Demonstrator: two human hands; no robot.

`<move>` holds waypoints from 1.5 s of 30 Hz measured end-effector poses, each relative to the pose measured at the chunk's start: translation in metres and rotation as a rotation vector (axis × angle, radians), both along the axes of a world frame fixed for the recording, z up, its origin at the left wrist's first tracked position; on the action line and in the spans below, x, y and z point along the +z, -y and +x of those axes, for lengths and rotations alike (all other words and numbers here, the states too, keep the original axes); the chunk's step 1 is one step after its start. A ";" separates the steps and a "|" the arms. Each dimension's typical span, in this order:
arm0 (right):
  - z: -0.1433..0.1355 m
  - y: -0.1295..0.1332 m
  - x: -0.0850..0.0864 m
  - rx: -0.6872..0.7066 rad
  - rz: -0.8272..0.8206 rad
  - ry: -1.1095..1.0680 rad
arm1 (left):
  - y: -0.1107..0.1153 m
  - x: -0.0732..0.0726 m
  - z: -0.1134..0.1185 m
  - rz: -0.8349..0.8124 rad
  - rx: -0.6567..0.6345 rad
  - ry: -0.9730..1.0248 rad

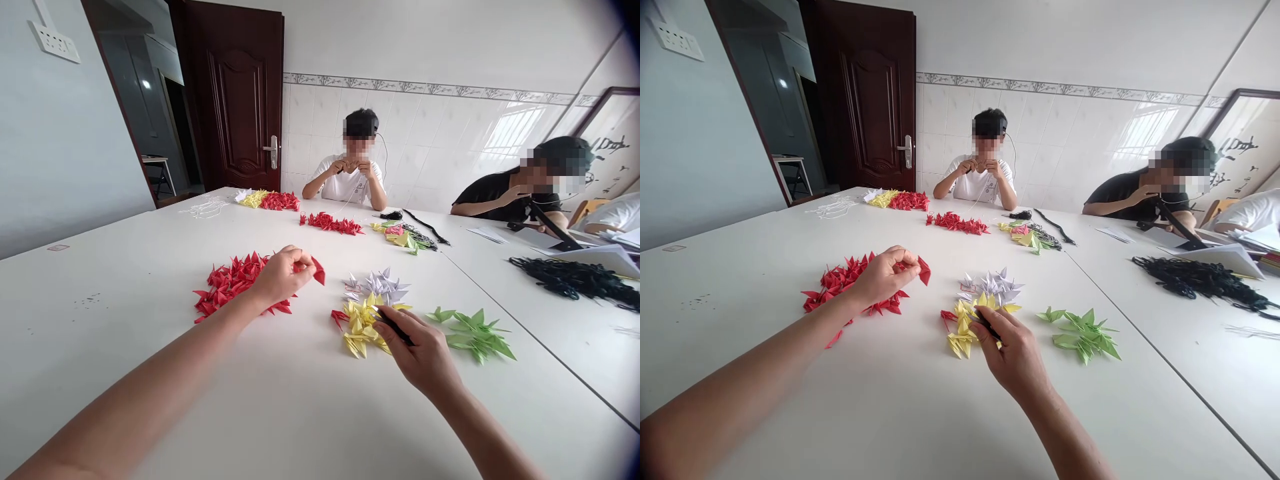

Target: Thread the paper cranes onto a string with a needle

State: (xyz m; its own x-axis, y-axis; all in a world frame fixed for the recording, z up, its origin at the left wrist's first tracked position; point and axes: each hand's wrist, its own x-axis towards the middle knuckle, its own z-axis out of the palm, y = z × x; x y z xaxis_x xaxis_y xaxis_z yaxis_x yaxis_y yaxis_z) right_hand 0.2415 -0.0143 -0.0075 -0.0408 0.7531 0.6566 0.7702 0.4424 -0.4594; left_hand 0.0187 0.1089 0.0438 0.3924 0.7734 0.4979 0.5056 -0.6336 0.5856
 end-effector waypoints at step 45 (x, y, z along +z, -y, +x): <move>-0.006 0.004 0.008 0.053 -0.024 0.118 | 0.064 0.010 0.031 -0.119 -0.414 -0.072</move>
